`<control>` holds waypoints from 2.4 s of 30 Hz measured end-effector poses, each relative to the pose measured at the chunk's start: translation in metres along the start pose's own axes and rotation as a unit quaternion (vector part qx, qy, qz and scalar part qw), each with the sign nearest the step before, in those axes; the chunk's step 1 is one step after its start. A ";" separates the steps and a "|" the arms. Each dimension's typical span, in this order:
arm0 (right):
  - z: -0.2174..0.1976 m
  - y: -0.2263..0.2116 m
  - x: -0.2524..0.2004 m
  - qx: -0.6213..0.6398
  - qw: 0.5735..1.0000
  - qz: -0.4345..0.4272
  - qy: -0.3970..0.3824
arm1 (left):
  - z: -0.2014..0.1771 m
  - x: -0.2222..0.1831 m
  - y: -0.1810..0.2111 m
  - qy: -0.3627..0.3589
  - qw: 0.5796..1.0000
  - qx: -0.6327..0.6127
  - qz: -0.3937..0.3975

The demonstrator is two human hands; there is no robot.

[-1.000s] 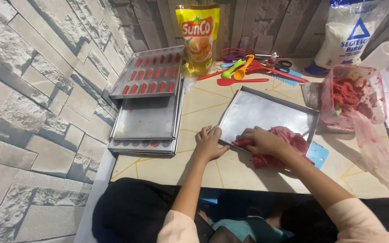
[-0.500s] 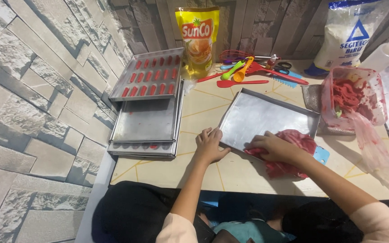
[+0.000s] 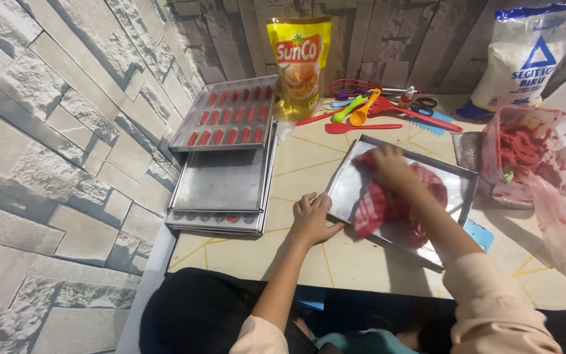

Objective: Cleaning a metal baking tray by wiping it thoroughly with a red cloth

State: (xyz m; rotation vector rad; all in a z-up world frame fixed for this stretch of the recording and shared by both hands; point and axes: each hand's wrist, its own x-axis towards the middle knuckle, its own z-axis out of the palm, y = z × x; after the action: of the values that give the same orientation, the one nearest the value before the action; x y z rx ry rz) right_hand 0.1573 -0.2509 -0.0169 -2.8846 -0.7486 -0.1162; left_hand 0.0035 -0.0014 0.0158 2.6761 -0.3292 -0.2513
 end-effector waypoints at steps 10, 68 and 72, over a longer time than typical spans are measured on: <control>0.011 -0.029 0.016 -0.108 0.991 0.051 0.053 | 0.003 0.002 0.001 0.004 1.000 0.004 -0.009; -0.100 -0.065 -0.115 0.208 0.955 -0.068 -0.198 | -0.018 -0.011 0.016 -0.023 0.999 0.021 -0.013; -0.086 -0.054 -0.106 0.327 0.923 0.015 -0.201 | -0.018 -0.008 0.014 -0.018 1.000 0.021 -0.014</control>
State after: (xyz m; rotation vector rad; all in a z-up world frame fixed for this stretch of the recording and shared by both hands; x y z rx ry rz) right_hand 0.0353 -0.2694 0.0625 -2.2797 -0.6397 0.6285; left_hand -0.0029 -0.0045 0.0387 2.7224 -0.3113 -0.3060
